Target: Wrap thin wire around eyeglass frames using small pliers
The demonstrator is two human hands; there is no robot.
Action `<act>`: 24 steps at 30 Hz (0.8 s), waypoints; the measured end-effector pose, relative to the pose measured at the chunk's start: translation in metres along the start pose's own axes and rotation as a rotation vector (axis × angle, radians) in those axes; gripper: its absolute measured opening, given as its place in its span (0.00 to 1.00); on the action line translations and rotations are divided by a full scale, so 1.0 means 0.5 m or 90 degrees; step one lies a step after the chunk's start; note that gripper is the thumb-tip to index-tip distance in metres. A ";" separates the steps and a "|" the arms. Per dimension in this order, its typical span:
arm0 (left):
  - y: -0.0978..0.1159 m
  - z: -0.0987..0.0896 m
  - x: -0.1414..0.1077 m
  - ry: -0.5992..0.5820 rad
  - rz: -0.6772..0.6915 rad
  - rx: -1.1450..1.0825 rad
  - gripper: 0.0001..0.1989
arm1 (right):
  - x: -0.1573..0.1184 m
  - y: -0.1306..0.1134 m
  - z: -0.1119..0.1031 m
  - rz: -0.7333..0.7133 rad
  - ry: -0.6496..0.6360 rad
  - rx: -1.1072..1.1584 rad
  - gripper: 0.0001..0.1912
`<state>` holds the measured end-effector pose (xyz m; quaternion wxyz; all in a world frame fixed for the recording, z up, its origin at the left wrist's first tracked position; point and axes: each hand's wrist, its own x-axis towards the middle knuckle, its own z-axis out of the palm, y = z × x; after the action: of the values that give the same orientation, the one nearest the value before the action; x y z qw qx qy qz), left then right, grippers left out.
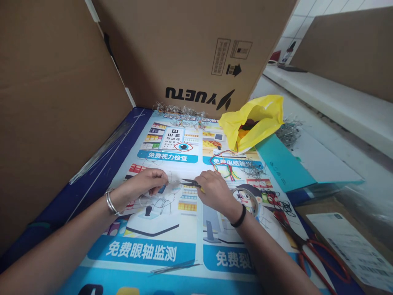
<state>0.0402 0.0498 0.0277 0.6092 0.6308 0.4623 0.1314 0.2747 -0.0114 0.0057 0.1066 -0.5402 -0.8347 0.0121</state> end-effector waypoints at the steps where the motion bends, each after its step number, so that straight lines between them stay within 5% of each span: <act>1: 0.000 0.000 0.000 0.002 0.000 0.000 0.05 | 0.000 0.001 0.000 -0.001 -0.005 0.005 0.08; 10: -0.002 -0.002 0.003 0.000 -0.006 0.005 0.05 | 0.001 0.003 -0.003 -0.016 -0.056 0.062 0.15; 24: -0.003 -0.001 0.002 -0.002 -0.009 0.009 0.05 | 0.000 -0.001 0.004 -0.018 -0.062 0.032 0.07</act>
<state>0.0398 0.0505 0.0261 0.6063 0.6322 0.4665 0.1227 0.2738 -0.0114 0.0040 0.0794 -0.5245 -0.8457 0.0579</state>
